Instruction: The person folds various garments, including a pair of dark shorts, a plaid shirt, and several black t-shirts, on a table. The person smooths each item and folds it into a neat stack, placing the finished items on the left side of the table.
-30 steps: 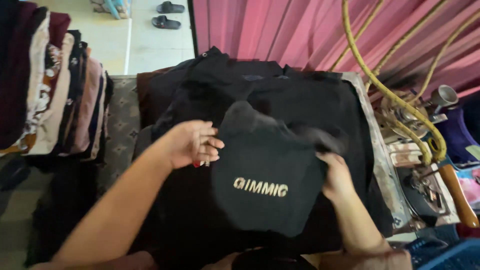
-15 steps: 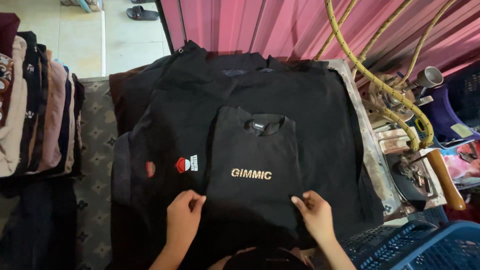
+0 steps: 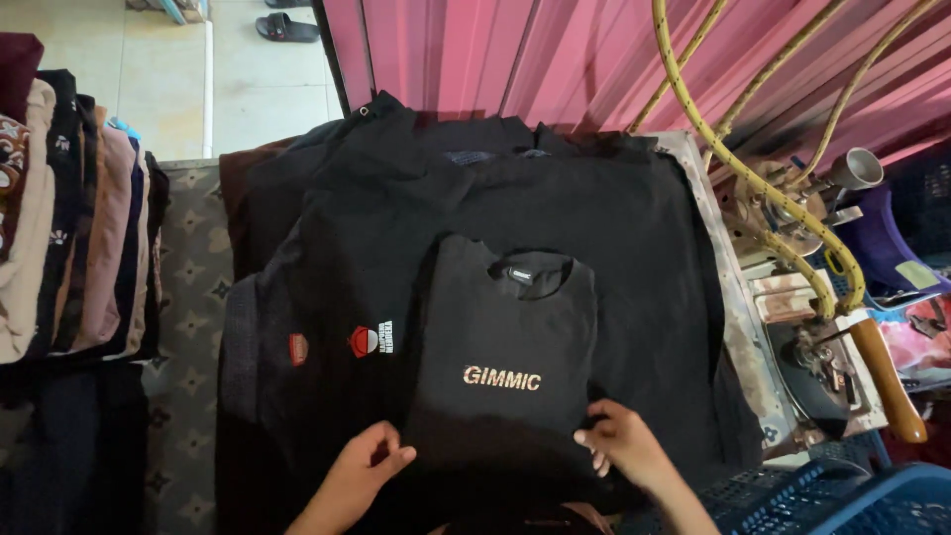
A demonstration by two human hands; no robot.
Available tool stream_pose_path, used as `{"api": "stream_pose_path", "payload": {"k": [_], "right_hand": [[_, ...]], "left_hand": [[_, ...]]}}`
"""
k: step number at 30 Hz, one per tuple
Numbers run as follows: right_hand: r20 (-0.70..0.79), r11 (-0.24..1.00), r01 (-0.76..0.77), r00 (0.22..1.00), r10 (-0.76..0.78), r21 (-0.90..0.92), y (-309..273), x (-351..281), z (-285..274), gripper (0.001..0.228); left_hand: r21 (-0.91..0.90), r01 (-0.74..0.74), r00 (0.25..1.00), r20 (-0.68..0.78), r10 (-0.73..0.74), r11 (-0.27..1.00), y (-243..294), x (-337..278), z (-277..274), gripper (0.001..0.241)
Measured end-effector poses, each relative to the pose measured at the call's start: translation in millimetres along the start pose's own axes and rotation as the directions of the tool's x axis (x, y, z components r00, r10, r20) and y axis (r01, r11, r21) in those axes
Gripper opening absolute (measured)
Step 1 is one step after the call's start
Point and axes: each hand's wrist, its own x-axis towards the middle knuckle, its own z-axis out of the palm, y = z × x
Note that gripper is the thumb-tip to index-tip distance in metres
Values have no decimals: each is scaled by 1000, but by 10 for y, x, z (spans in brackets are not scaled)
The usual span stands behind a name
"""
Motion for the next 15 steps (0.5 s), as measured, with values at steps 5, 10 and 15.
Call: {"api": "stream_pose_path", "payload": {"k": [5,10,15], "right_hand": [[-256,904,411,892,-372,121,-309,683,-309,25],[-548,915,327,733,-404,-238,-1280,1117,-115,37],[-502,821,286,677,-538,-495,-1270,1364,-82,35]], "left_hand": [[249,-121,985,-94,148,961,640,568,-119,26],[357,-201,894,-314,320,912,1166,2051,25,36],[204,-53,996,-60,66,978,1291,2482,115,37]]}}
